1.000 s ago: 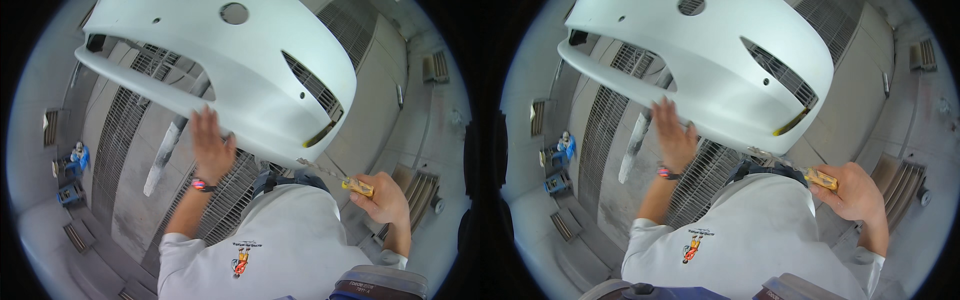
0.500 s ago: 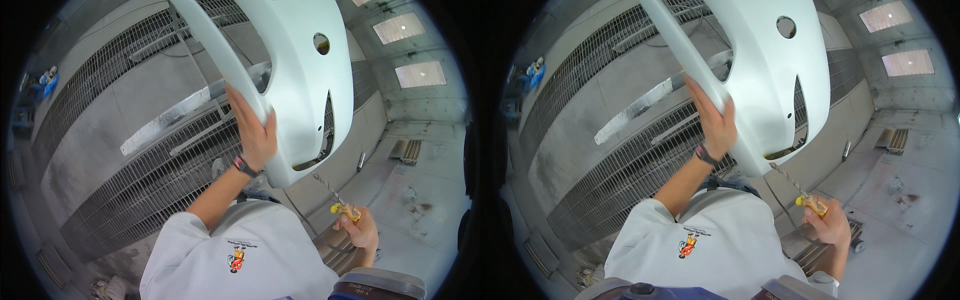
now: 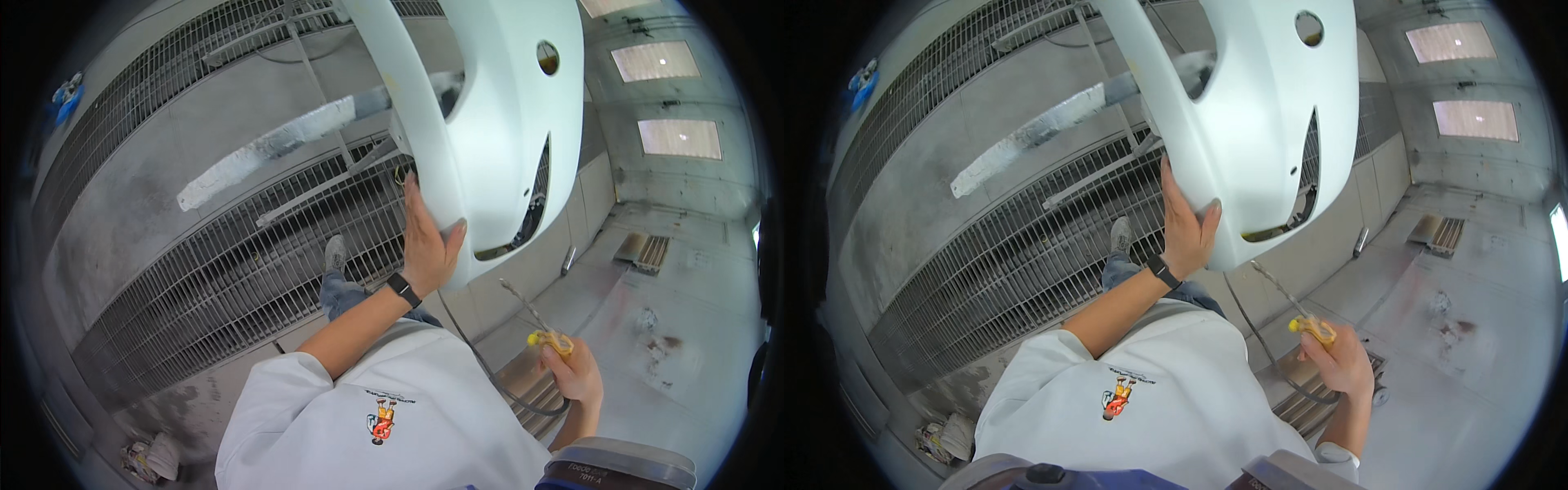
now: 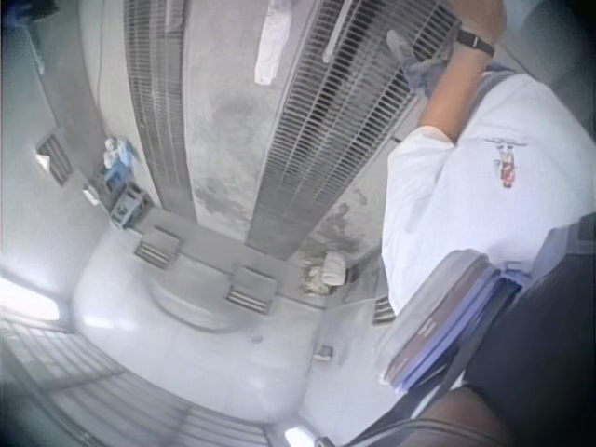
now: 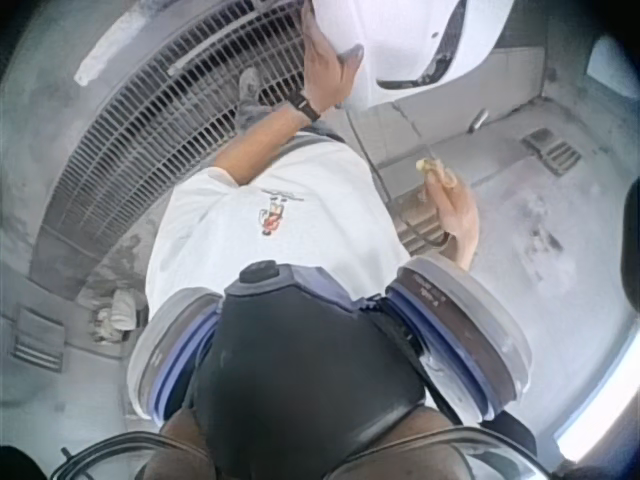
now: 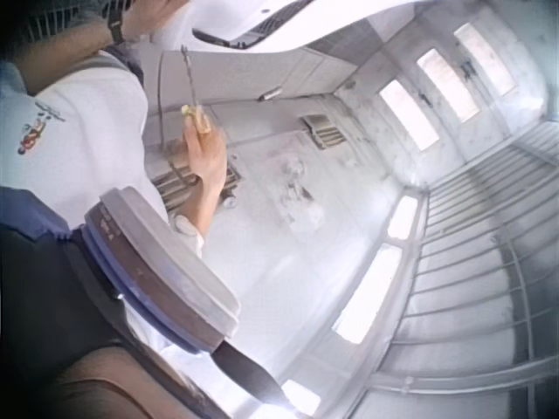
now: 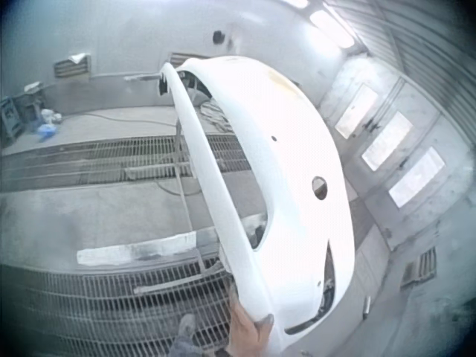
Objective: The person wipes a white car bumper with a yellow cloth, then uses a spray gun to apply black paint to the bumper's surface. The bumper is mounted on a stand in a paint booth.
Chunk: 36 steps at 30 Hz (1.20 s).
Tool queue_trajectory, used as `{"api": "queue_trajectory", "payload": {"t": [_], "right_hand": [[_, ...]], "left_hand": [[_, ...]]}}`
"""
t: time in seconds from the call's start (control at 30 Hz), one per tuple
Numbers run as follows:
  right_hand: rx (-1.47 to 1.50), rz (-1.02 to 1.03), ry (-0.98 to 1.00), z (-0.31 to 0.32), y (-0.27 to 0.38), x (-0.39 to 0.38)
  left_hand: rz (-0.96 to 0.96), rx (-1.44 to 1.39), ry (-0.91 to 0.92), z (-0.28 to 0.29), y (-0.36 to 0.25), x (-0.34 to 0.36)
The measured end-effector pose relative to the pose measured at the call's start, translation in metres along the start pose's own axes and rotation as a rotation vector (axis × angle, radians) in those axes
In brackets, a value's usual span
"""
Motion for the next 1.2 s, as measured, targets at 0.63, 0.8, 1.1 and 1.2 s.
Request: {"api": "queue_trajectory", "payload": {"t": [0.63,0.8,1.1,1.2], "right_hand": [[-0.068,-0.092,-0.019,-0.036,-0.259,-0.034],[0.001,0.047,-0.057,-0.074,-0.314,-0.053],[0.362,-0.085,-0.116,-0.113,-0.390,-0.087],[0.441,-0.113,-0.163,-0.123,-0.404,-0.091]], "left_hand": [[0.637,0.654,0.655,-0.086,0.082,-0.218],[-0.261,1.176,1.403,-0.082,0.062,-0.223],[-1.086,1.565,2.208,-0.166,0.078,-0.100],[-0.946,1.627,2.326,-0.231,0.101,-0.099]]}}
Point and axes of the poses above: each hand's wrist, its own x-axis towards the middle knuckle, its own z-axis out of the back of the hand, y = z × x, the point moved 3 cm from there along x, towards the middle knuckle, and after that the axes turned 9 degrees about -x, right-handed, at the moved point
